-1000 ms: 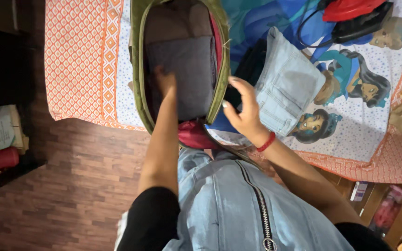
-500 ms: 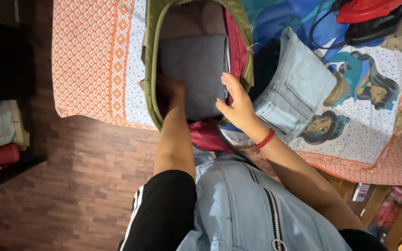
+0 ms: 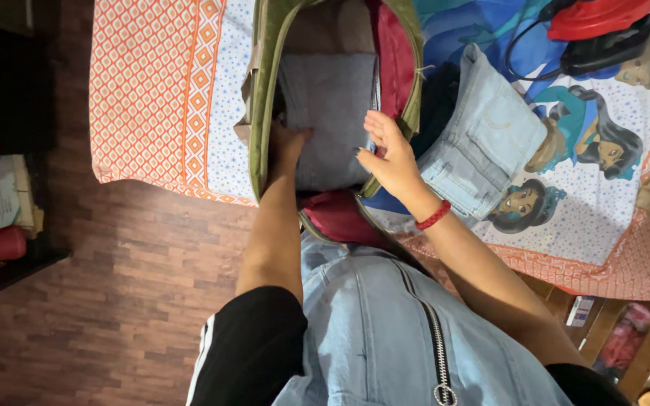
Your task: The person unpacks a green duffel bag on a bed, removing folded clothes and placing them on the bed surface. They then move the duffel bag aside and open a black suitcase, revealing more folded clothes inside.
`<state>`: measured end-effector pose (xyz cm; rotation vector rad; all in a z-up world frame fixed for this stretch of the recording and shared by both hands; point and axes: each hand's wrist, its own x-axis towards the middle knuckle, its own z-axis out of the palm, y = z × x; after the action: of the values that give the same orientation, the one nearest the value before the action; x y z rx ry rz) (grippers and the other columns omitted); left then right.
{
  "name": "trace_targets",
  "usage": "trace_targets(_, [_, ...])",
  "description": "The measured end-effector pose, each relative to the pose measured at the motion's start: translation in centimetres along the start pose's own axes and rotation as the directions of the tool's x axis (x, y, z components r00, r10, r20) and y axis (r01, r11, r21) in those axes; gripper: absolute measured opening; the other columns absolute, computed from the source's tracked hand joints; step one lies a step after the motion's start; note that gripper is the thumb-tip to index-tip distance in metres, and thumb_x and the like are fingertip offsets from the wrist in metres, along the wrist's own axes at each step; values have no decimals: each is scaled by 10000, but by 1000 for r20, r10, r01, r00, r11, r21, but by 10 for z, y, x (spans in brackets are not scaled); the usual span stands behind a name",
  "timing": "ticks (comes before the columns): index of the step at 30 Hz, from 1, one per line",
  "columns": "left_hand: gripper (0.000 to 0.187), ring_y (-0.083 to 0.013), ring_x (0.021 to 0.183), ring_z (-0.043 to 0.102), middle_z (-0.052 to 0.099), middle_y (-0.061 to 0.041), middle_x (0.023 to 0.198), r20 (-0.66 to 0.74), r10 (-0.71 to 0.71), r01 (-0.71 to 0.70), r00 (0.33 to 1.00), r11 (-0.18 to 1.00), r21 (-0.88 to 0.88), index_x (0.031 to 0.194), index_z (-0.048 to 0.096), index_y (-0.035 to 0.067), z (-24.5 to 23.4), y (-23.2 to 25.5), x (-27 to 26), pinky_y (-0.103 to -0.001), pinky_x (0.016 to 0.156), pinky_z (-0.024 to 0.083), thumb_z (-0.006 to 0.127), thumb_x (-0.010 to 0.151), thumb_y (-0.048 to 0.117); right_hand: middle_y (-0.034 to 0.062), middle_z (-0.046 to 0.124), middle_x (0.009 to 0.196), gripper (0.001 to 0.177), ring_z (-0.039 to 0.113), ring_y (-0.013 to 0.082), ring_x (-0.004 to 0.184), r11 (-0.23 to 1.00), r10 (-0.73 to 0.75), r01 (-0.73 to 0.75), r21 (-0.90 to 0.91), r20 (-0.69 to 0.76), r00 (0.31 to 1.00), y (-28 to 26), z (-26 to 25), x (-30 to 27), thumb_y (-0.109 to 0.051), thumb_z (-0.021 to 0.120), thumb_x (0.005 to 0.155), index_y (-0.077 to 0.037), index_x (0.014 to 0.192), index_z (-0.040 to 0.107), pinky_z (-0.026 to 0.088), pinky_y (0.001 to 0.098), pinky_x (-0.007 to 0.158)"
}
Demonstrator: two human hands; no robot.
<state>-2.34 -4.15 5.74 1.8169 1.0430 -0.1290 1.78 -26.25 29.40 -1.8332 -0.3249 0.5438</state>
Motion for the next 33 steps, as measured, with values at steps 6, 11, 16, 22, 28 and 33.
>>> trace_targets(6, [980, -372, 1245, 590, 609, -251, 1341, 218, 214, -227, 952, 973, 38, 1425, 429, -2, 22, 19, -27, -411, 1043, 477, 941, 618, 218, 194, 522, 1523, 724, 498, 271, 1443, 984, 86, -84, 159, 0, 996, 24, -9, 4, 15, 706, 868, -51, 1522, 402, 388, 407, 1187])
trace_targets(11, [855, -375, 834, 679, 687, -298, 984, 251, 124, -158, 960, 980, 121, 1548, 366, 119, -13, 90, -87, -453, 763, 552, 738, 778, 107, 191, 487, 1552, 707, 445, 269, 1477, 961, 160, -155, 229, -1, 987, 41, -14, 6, -63, 709, 893, -40, 1528, 401, 345, 397, 1204])
trace_targets(16, [711, -268, 677, 645, 698, -214, 886, 125, 361, -360, 924, 932, -31, 1407, 493, 105, -109, 196, -166, -420, 689, 525, 767, 751, 86, 185, 305, 1634, 720, 236, 255, 1556, 925, 198, -175, 337, -33, 980, 39, -20, 7, -203, 682, 1009, -9, 1597, 315, 243, 359, 1246])
trace_targets(22, [674, -203, 1171, 670, 689, -146, 1266, 17, 648, -571, 761, 682, -458, 1407, 481, 5, -213, 277, -234, -336, 1057, 538, 778, 802, -32, 178, 341, 1616, 659, 334, 275, 1501, 915, 132, -83, 394, -98, 986, 2, -33, 13, -338, 504, 1047, -10, 1577, 291, 248, 381, 1232])
trace_targets(28, [767, -193, 1249, 594, 607, -107, 1317, 44, 786, -608, 617, 511, -608, 1430, 432, -31, -256, 342, -281, -321, 1139, 466, 802, 758, -37, 128, 637, 1389, 593, 596, 309, 1307, 429, 17, -226, 874, 243, 970, 9, -114, -14, -213, 677, 904, -20, 1446, 533, 473, 517, 1172])
trace_targets(33, [767, -206, 1222, 607, 609, -128, 1302, 116, 795, -585, 595, 528, -616, 1413, 438, -40, -227, 398, -286, -323, 1097, 488, 863, 781, 59, 139, 684, 1249, 432, 649, 347, 1227, 551, 434, 50, 833, -336, 836, -31, -245, -15, -217, 671, 892, -29, 1277, 616, 547, 584, 1092])
